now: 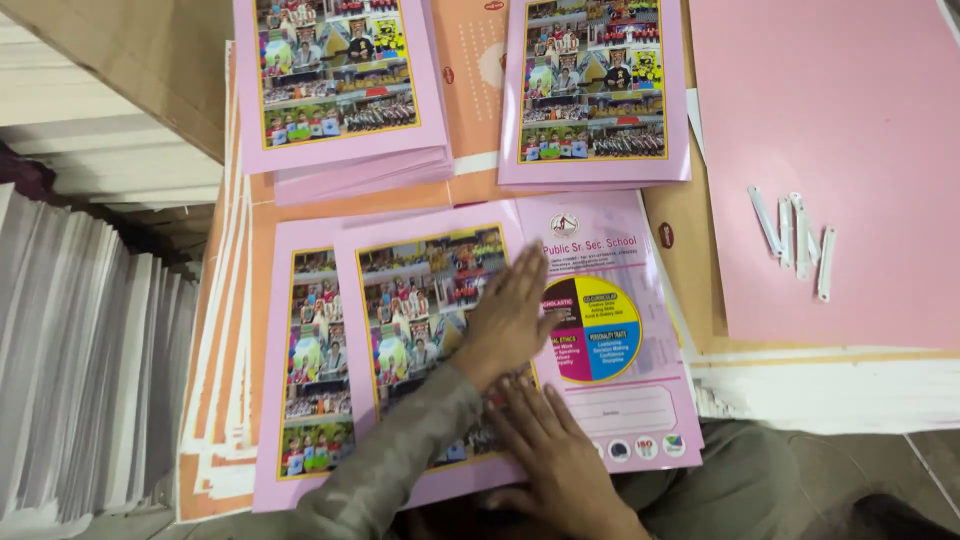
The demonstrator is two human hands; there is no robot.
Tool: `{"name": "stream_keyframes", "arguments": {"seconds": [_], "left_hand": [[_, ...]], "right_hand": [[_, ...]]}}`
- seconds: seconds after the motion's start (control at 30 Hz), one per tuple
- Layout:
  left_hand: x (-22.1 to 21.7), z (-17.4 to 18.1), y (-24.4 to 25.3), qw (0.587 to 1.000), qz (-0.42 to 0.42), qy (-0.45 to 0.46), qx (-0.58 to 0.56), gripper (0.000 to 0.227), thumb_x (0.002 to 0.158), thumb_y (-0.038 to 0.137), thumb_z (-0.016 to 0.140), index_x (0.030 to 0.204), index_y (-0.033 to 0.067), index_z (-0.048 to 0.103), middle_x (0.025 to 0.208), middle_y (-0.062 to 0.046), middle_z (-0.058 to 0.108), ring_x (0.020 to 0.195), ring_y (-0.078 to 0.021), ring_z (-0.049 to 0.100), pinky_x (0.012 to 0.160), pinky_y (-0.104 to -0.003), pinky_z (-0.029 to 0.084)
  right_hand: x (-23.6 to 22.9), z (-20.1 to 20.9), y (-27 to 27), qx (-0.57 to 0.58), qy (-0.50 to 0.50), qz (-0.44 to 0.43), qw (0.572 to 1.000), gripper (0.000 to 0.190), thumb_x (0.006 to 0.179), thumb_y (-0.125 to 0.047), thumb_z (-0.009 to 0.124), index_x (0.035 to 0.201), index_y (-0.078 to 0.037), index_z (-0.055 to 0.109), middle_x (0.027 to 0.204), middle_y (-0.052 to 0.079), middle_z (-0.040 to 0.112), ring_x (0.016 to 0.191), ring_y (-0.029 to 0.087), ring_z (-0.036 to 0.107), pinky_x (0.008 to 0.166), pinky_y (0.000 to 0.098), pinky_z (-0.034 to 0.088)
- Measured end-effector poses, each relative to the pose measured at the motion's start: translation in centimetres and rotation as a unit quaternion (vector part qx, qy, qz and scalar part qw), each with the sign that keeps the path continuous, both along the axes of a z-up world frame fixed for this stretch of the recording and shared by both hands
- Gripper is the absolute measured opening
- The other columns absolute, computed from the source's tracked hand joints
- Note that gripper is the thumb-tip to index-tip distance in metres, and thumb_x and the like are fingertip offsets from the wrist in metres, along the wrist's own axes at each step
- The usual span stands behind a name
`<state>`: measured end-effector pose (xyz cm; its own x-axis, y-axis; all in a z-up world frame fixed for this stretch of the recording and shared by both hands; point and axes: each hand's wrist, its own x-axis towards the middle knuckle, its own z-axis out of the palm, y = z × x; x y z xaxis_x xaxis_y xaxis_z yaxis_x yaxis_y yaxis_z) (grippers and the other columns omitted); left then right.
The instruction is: The person sits on the floor and repeatedly picks up pink printed sheets, folds them in half, and places them into a growing stack. The person handles the sheets one at a time, aligning them before stacking.
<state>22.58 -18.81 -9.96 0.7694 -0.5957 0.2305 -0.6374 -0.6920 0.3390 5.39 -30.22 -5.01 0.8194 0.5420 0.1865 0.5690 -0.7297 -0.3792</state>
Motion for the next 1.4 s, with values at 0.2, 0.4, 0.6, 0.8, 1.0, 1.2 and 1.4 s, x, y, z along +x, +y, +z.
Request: {"name": "stream_keyframes", "arguments": {"seconds": [0.2, 0.4, 0.6, 0.8, 1.0, 1.2, 1.4], "left_hand": [[5.7, -0.2, -0.4, 0.999, 0.034, -0.001, 0.018, 0.077, 0.105, 0.049, 0.042, 0.158, -0.004, 0.029, 0.169, -0.018, 0.02, 0.155, -0.0311, 0.024, 0.122, -0.049, 0.023], [6.3, -0.7, -0.4, 0.999, 0.039, -0.007, 0.014, 0.075, 0.105, 0.05, 0.043, 0.156, -0.0031, 0.031, 0.169, -0.018, 0.022, 0.155, -0.0302, 0.028, 0.121, -0.048, 0.026], [4.1, -1.2, 0.2, 0.999, 0.017, -0.044, -0.02, 0.074, 0.107, 0.049, 0.046, 0.157, -0.0032, 0.031, 0.167, -0.02, 0.025, 0.153, -0.0341, 0.034, 0.124, -0.05, 0.028], [-0.6, 2.5, 4.6, 0.98, -0.042, 0.133, -0.141, 0.069, 0.109, 0.041, 0.047, 0.161, 0.0026, 0.024, 0.171, -0.02, 0.016, 0.156, -0.0354, 0.024, 0.125, -0.048, 0.023], [-4.8, 13.6, 18.4, 0.907, -0.026, 0.18, -0.38, 0.07, 0.108, 0.058, 0.037, 0.154, 0.0055, 0.038, 0.171, -0.012, 0.027, 0.15, -0.0287, 0.044, 0.124, -0.045, 0.031], [-8.6, 12.4, 26.6, 0.848, 0.176, 0.109, -0.488, 0.082, 0.103, 0.066, 0.039, 0.153, 0.0009, 0.039, 0.16, -0.018, 0.043, 0.142, -0.0317, 0.051, 0.119, -0.047, 0.038], [-10.1, 1.5, 21.1, 0.922, 0.368, -0.096, 0.078, 0.077, 0.095, 0.052, 0.057, 0.148, -0.0019, 0.042, 0.161, -0.03, 0.031, 0.15, -0.0422, 0.032, 0.114, -0.057, 0.028]], "right_hand": [[-1.6, -3.7, -0.1, -0.006, 0.026, -0.013, 1.0, 0.104, 0.083, -0.073, 0.063, 0.155, -0.003, 0.034, 0.16, 0.025, 0.03, 0.147, 0.042, 0.025, 0.117, 0.0523, 0.019], [-6.6, -5.8, 0.0, -0.021, -0.016, -0.079, 0.997, 0.091, 0.088, -0.057, 0.062, 0.156, -0.003, 0.032, 0.162, 0.02, 0.03, 0.15, 0.034, 0.029, 0.118, 0.048, 0.022], [-7.5, -2.8, -0.8, 0.0, -0.027, -0.089, 0.996, 0.066, 0.092, -0.027, 0.056, 0.152, -0.003, 0.042, 0.16, 0.015, 0.039, 0.148, 0.029, 0.037, 0.12, 0.0469, 0.026], [-5.8, 1.7, -0.7, -0.063, -0.11, 0.01, 0.992, 0.06, 0.085, -0.014, 0.055, 0.143, 0.001, 0.048, 0.155, 0.027, 0.036, 0.146, 0.048, 0.03, 0.113, 0.0532, 0.035], [-4.3, 12.3, -4.3, -0.045, -0.21, 0.007, 0.977, 0.054, 0.088, -0.009, 0.053, 0.142, -0.007, 0.055, 0.154, 0.017, 0.047, 0.146, 0.037, 0.042, 0.099, 0.0426, 0.055], [2.4, 18.0, -7.8, -0.047, -0.329, -0.115, 0.936, 0.048, 0.088, 0.001, 0.063, 0.135, -0.009, 0.069, 0.143, 0.013, 0.063, 0.141, 0.036, 0.054, 0.108, 0.0471, 0.055], [21.0, 9.2, -13.3, -0.09, -0.371, -0.163, 0.91, 0.044, 0.099, 0.001, 0.061, 0.142, -0.009, 0.068, 0.149, 0.011, 0.062, 0.147, 0.036, 0.052, 0.114, 0.0452, 0.052]]}}
